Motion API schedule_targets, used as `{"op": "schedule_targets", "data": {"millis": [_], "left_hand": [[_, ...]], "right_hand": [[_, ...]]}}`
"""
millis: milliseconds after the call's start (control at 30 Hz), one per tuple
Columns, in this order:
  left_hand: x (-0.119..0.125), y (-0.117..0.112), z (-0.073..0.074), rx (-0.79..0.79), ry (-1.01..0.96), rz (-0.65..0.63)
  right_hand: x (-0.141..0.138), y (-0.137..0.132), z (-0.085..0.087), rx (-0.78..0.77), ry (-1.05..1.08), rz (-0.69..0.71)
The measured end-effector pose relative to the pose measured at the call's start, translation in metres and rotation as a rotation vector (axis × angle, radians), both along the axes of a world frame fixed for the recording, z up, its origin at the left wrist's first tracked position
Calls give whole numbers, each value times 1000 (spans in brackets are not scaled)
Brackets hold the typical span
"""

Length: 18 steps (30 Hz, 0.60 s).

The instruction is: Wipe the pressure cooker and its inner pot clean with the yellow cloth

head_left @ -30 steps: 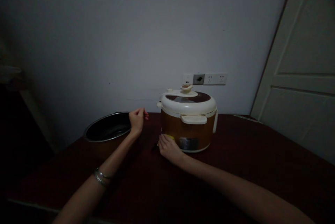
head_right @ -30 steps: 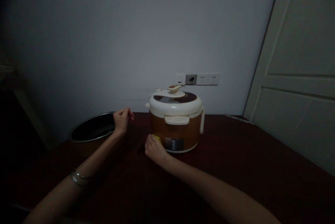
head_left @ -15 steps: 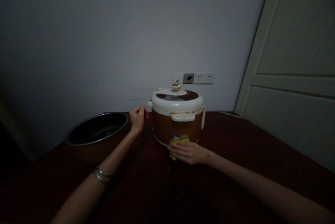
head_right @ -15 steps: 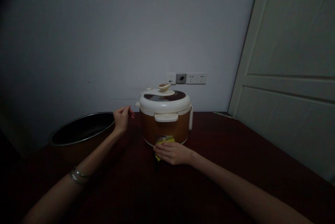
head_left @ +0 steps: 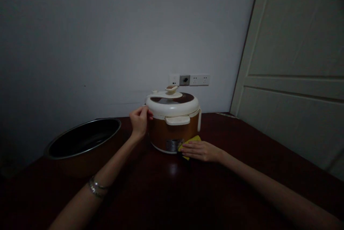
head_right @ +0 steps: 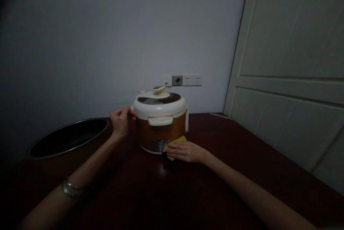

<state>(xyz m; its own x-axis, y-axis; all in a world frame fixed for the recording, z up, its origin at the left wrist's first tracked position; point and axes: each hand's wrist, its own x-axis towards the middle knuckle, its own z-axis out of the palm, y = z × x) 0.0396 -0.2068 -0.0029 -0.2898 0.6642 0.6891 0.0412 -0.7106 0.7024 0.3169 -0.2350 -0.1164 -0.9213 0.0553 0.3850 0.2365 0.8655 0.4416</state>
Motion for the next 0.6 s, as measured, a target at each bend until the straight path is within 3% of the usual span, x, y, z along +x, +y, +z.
{"op": "schedule_targets", "data": {"millis": [100, 167, 267, 333, 467, 600], "left_hand": [[5, -12, 5, 302, 234, 74], [11, -20, 7, 548, 409, 121], [22, -27, 6, 844, 669, 167], [30, -28, 2, 965, 812, 213], [37, -29, -4, 998, 891, 291], [37, -31, -7, 842, 830, 322]], "right_hand": [[22, -8, -13, -66, 164, -133], [33, -10, -13, -77, 464, -277], [41, 2, 0, -25, 959, -459], [39, 19, 17, 5, 1129, -533], [17, 46, 45, 38, 1276, -578], [-16, 31, 42, 18, 1347, -493]]}}
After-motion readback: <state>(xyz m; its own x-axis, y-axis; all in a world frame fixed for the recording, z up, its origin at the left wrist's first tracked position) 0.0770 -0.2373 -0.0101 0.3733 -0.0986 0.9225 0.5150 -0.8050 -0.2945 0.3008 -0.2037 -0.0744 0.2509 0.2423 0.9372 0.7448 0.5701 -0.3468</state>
